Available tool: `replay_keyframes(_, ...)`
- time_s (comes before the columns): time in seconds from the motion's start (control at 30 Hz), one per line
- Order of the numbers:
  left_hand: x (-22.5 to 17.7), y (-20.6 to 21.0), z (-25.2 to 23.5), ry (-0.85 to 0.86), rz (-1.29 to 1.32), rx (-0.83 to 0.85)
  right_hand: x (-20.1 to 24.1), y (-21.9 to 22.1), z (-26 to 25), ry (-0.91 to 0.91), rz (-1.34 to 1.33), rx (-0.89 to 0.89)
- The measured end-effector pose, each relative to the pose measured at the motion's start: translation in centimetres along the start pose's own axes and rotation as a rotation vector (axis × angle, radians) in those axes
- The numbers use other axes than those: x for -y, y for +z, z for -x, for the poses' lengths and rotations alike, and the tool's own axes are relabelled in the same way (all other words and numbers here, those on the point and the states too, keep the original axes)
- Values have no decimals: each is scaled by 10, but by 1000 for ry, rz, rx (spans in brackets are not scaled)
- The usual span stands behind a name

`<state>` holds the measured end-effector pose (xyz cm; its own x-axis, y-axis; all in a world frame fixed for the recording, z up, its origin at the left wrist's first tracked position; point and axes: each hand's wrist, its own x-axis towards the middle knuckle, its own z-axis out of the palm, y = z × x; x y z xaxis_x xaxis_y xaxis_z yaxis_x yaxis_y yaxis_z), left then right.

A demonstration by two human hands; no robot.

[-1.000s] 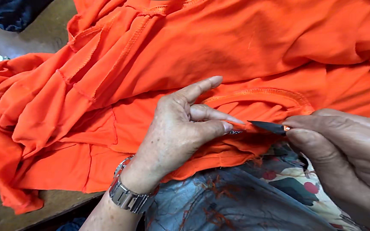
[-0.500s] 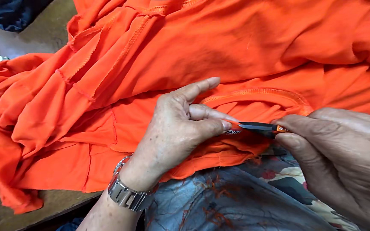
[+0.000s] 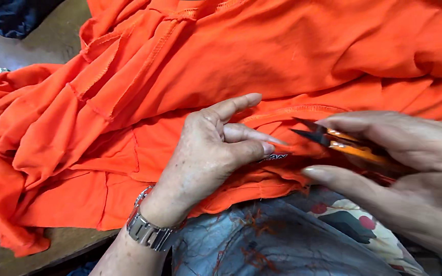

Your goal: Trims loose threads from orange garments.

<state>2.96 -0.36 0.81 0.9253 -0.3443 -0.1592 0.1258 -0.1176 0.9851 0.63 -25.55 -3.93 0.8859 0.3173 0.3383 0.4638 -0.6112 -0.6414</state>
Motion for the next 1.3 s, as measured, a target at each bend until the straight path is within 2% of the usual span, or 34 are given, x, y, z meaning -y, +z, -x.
replay_keyframes(0.1,-1,-1,1,50,-13,3,0,0,-8,11,34,25)
replay_keyframes(0.17,-2,-6,3,97,-56,24,-1,-5,-8,100,-118,38)
replay_keyframes(0.33,-9,-27,8,212,-288,53,-8,-24,-25,178,-404,-6)
replay_keyframes(0.47,-1,-47,8,265,-425,-3,1,-33,-28,311,-443,-75)
replay_keyframes(0.63,3,-63,17,256,-327,-8,-13,-37,-26,337,-438,-61)
replay_keyframes(0.77,3,-62,25,221,-249,-11,-3,-36,-22,438,-493,-55)
replay_keyframes(1.13,-2,-56,30,209,-105,-58,4,-39,-15,524,-575,-88)
replay_keyframes(1.2,-3,-55,35,238,-107,-43,7,-41,-13,496,-577,-83)
replay_keyframes(1.3,-5,-53,47,270,-153,-7,2,-42,-7,262,-412,-9)
